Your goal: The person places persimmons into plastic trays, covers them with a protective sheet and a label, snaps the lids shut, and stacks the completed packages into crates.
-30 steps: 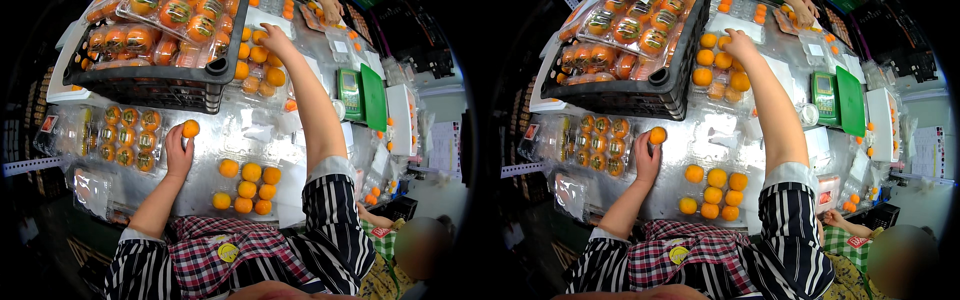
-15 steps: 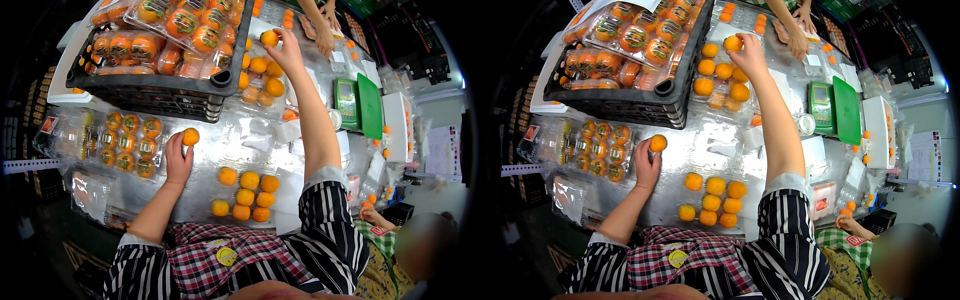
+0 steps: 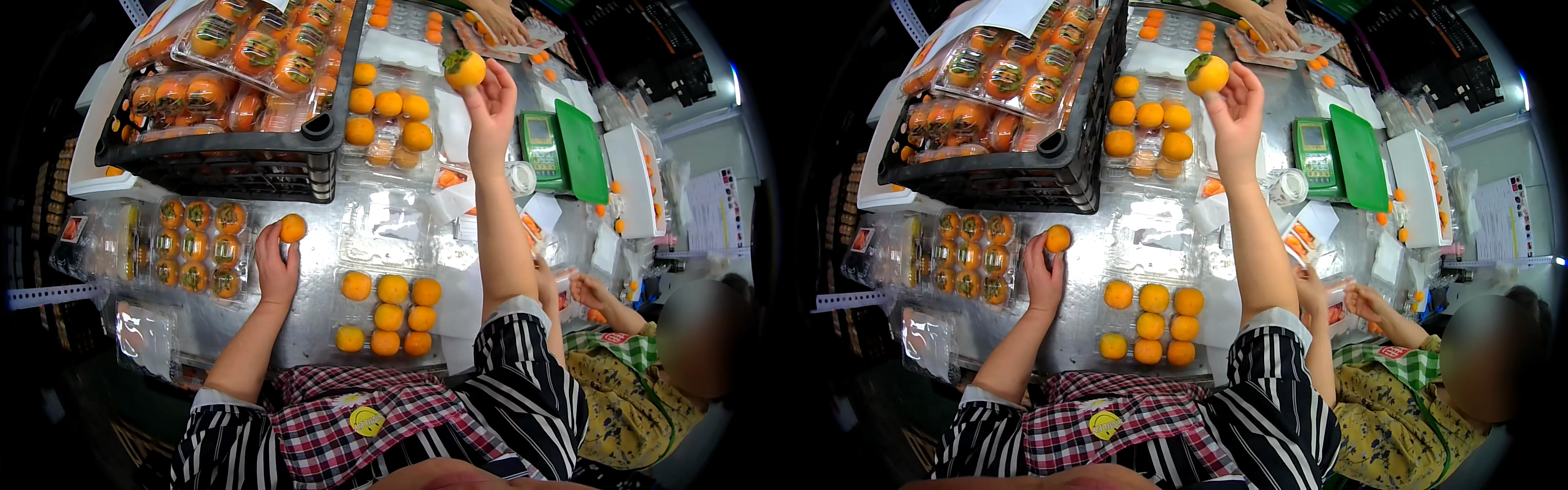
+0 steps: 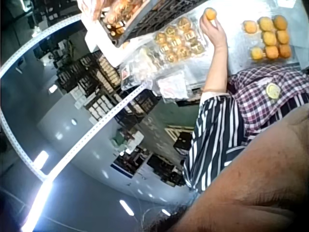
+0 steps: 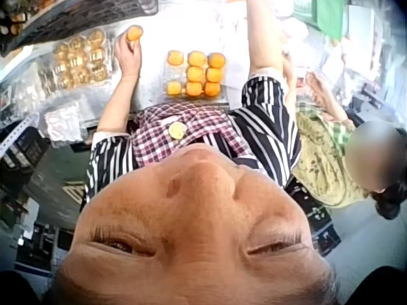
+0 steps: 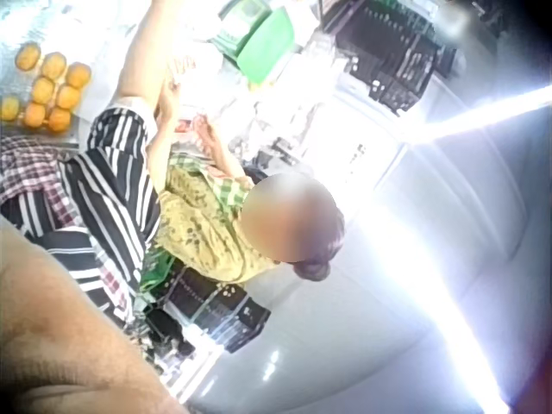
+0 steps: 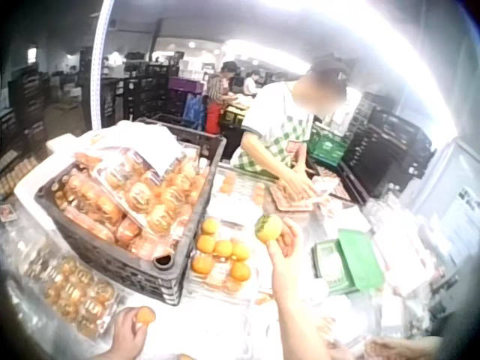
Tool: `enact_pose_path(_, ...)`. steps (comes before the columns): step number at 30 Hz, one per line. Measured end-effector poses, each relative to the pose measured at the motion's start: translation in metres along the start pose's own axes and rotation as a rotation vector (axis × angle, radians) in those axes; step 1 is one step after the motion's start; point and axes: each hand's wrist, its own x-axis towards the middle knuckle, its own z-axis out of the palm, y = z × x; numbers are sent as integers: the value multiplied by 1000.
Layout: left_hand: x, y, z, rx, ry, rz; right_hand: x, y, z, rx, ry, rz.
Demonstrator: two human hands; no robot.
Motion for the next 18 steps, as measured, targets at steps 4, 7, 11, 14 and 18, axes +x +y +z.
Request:
enact_pose_path(4, 0, -1, 1, -6, 3, -5, 6, -2, 2, 423, -14, 338)
enact_pose_path(7, 0, -1, 1, -3, 1, -14, 10, 4, 3, 531, -21, 508)
enact_pose_path(11, 0, -2, 2, -2, 1, -11, 8, 16, 3, 627, -45, 613)
enact_pose_path(14, 0, -3, 2, -9, -1, -17, 13, 29, 1, 639, -30, 663)
enact_pose_path(18, -1, -2, 2, 3, 6, -11, 35, 57, 5, 139, -37, 549)
